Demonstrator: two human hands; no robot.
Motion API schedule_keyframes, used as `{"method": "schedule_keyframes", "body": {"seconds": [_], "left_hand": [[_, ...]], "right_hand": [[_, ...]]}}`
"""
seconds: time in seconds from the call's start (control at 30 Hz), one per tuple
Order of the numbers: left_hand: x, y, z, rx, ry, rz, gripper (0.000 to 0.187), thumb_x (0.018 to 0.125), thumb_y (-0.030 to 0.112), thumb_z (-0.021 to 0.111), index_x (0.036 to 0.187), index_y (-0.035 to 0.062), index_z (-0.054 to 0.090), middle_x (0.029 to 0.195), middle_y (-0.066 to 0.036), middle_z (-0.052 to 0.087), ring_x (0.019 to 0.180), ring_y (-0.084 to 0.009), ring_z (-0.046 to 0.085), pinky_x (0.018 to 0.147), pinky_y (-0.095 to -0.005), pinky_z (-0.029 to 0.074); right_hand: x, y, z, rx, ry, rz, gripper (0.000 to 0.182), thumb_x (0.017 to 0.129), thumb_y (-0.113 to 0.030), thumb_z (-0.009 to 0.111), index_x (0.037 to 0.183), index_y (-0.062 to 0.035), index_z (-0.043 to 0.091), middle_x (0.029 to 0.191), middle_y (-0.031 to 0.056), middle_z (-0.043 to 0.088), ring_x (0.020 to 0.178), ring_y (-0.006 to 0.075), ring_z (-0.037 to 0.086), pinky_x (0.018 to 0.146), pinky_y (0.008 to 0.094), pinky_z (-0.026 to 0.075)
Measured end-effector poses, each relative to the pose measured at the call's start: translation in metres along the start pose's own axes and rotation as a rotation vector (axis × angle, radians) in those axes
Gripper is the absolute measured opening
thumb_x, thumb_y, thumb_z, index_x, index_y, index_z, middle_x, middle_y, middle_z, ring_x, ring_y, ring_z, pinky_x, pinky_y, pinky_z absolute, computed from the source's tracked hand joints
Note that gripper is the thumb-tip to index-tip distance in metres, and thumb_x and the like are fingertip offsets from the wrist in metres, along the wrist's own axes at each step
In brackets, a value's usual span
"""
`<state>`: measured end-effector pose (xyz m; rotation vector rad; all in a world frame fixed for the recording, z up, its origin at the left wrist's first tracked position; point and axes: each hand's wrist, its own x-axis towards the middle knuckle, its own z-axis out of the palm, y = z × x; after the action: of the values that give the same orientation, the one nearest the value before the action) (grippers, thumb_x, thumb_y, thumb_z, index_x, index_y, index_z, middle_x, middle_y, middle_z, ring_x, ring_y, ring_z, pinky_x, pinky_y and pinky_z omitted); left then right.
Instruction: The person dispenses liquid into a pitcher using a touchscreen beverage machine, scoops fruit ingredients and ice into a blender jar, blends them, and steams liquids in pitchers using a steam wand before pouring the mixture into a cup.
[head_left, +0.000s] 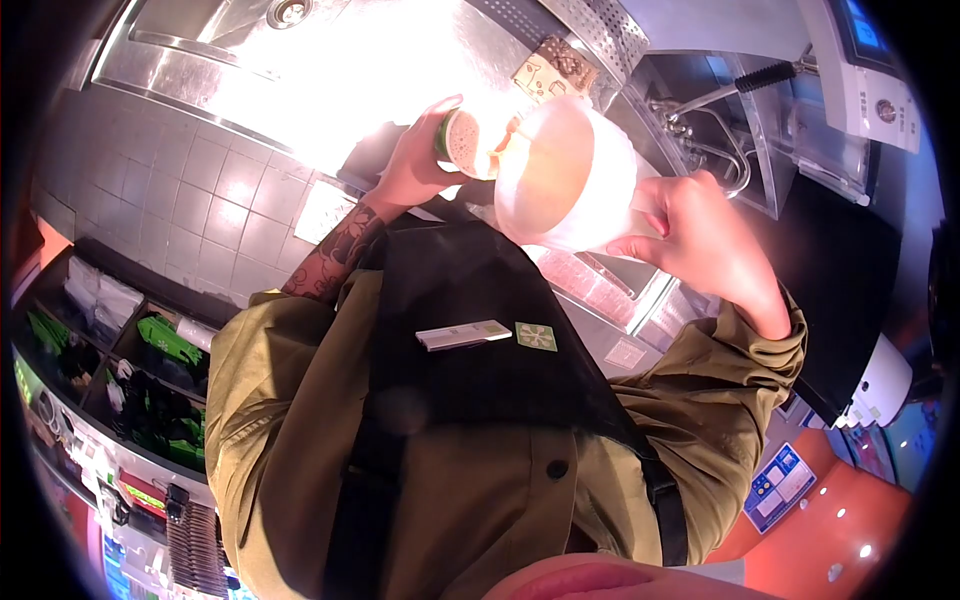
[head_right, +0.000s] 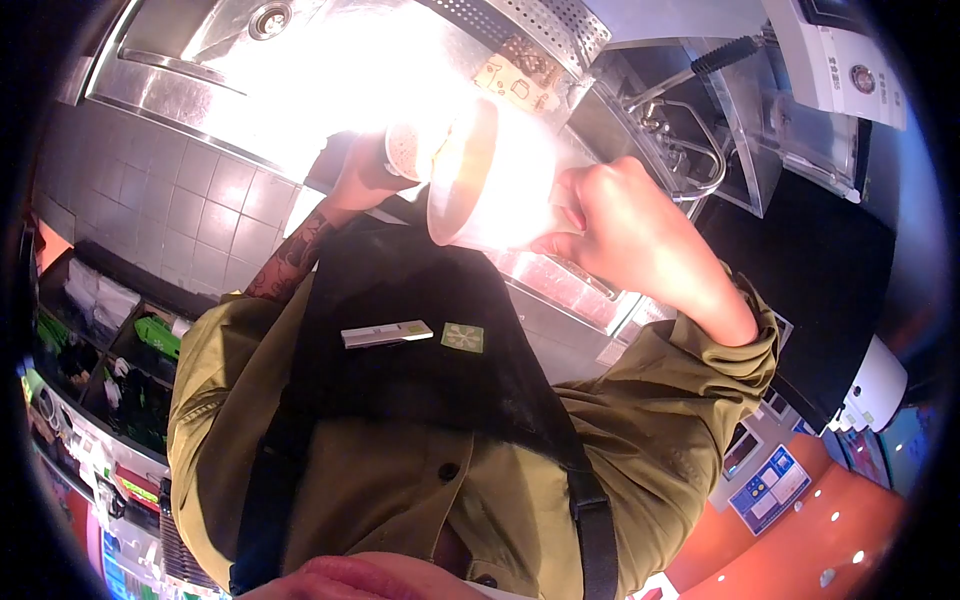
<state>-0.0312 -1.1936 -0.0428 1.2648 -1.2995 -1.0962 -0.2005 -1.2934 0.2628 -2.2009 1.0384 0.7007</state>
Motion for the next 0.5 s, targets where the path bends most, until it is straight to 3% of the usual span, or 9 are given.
{"method": "schedule_keyframes", "body": {"seconds": [0.27,0.3,0.4,0.5], "left_hand": [[0.002,0.001,-0.002,0.044,-0.016,0.0,0.084,0.06,0.015,0.082,0.129,0.0023,0.037,0.128,-0.018,0.046,0.118,-0.0331,0.047,0.097,-0.0386,0.039],[0.003,0.001,-0.003,0.065,-0.02,-0.004,0.083,0.061,0.015,0.082,0.129,0.0022,0.037,0.128,-0.018,0.046,0.118,-0.033,0.047,0.097,-0.0387,0.039],[0.005,0.005,-0.004,0.111,-0.057,-0.067,0.083,0.061,0.015,0.081,0.129,0.002,0.037,0.128,-0.018,0.046,0.118,-0.033,0.047,0.097,-0.0389,0.039],[0.006,0.001,-0.005,0.039,-0.1,-0.142,0.08,0.062,0.016,0.082,0.128,0.0019,0.039,0.126,-0.018,0.048,0.117,-0.031,0.048,0.097,-0.0383,0.039]], "right_hand": [[-0.009,0.043,0.053,0.195,0.208,0.063,0.044,0.064,-0.018,0.082,0.059,0.0004,0.043,0.049,0.0137,0.039,0.046,0.0269,0.032,0.045,0.0335,0.036],[-0.009,0.055,0.068,0.235,0.271,0.008,0.044,0.063,-0.017,0.083,0.058,-0.0019,0.042,0.048,0.0114,0.035,0.044,0.019,0.032,0.043,0.0312,0.034],[-0.012,0.067,0.114,0.331,0.377,0.137,0.043,0.063,-0.014,0.082,0.057,-0.0036,0.041,0.047,0.0057,0.034,0.046,0.0089,0.032,0.043,0.0283,0.032],[-0.015,0.086,0.181,0.719,0.592,0.036,0.034,0.064,-0.009,0.081,0.059,-0.0043,0.047,0.05,-0.0039,0.039,0.052,0.0026,0.034,0.046,0.0233,0.032]]}}
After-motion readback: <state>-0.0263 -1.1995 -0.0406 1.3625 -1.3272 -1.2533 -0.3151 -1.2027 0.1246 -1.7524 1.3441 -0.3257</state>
